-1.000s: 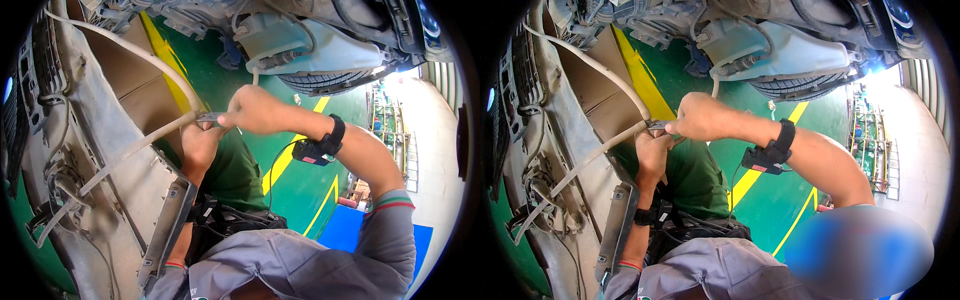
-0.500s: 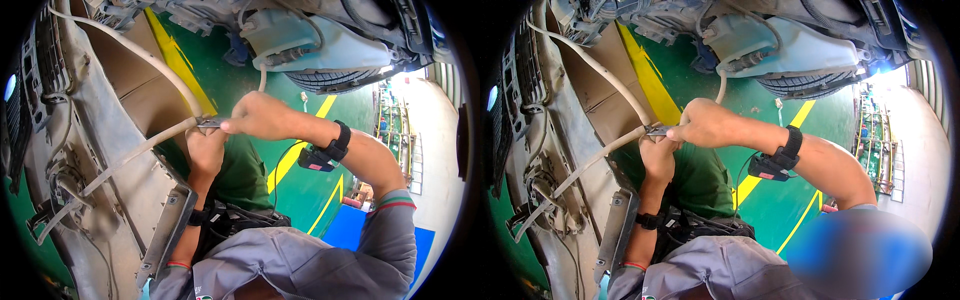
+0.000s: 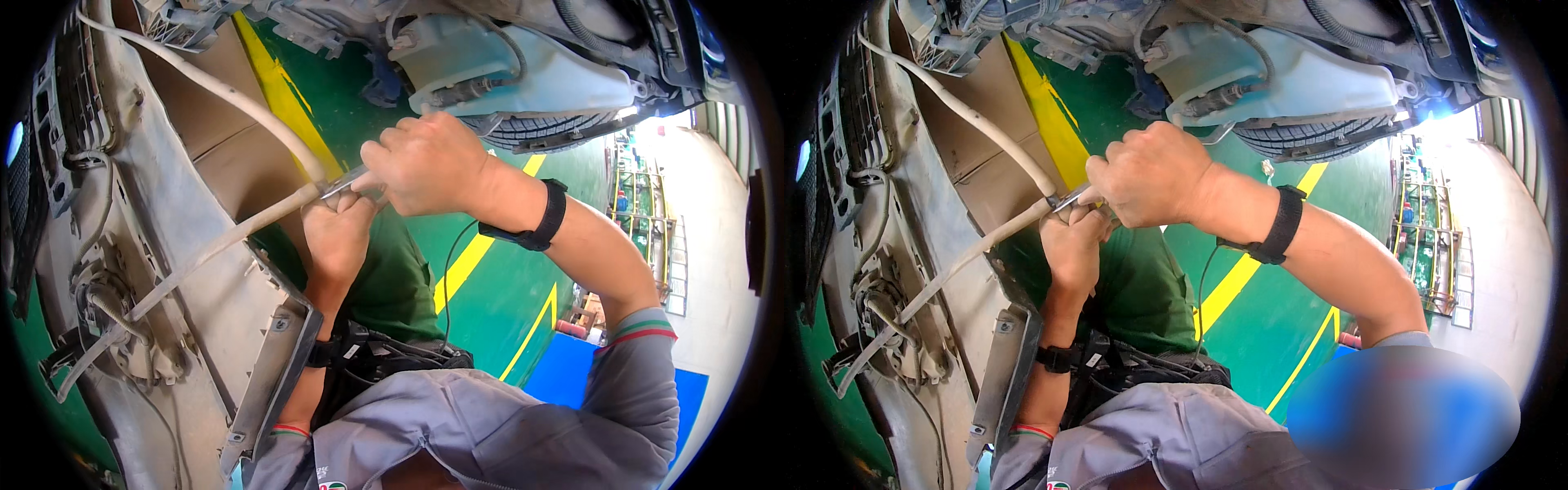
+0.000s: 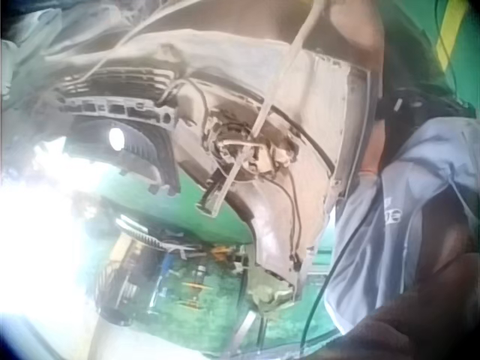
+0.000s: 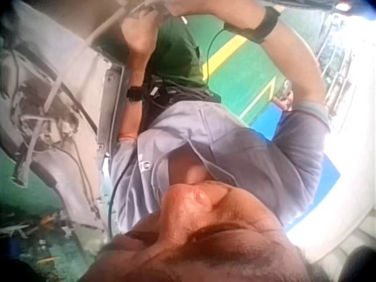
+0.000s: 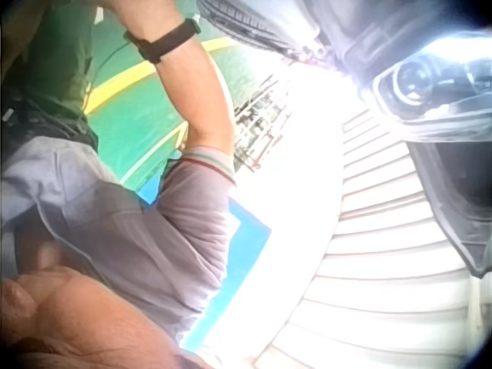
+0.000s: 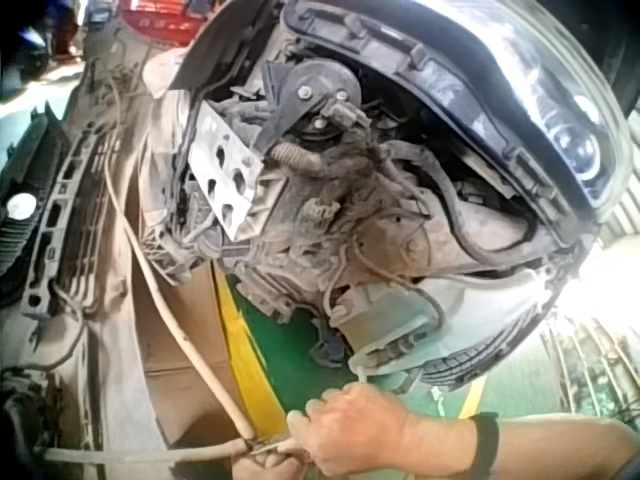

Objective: The person uses pliers to cut a zip tie securing a hose on a car's front panel. They then use a metal pry tool to remove a plastic fastener from the panel. Finally, they detach the panel from the vehicle and hold it up for inspection.

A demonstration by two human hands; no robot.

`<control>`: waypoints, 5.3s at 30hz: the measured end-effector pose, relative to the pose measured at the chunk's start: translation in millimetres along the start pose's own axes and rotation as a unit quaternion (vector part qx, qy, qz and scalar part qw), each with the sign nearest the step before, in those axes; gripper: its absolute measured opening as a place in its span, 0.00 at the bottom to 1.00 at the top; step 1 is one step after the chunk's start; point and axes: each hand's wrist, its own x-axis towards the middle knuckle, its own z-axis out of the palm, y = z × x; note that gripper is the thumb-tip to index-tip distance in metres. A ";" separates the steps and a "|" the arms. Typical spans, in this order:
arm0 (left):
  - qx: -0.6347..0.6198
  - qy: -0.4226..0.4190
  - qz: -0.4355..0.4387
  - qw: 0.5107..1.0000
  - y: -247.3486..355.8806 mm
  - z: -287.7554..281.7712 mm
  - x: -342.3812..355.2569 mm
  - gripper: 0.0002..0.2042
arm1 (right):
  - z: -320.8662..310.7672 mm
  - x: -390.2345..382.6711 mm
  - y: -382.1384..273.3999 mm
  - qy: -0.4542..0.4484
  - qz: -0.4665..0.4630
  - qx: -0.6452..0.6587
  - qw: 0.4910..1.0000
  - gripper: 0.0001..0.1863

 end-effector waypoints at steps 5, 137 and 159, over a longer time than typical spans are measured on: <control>-0.005 -0.011 -0.005 1.000 12.4 7.2 -4.7 0.07 | -12.3 17.8 19.4 -0.040 -0.072 0.011 0.997 0.17; -0.042 0.150 0.132 0.979 19.9 36.5 -11.2 0.07 | -73.0 68.3 -49.6 -0.105 -0.249 -0.363 0.892 0.09; -0.147 0.130 0.021 0.980 -14.2 13.8 -9.7 0.06 | -22.8 77.9 -5.2 -0.152 -0.237 -0.033 0.959 0.05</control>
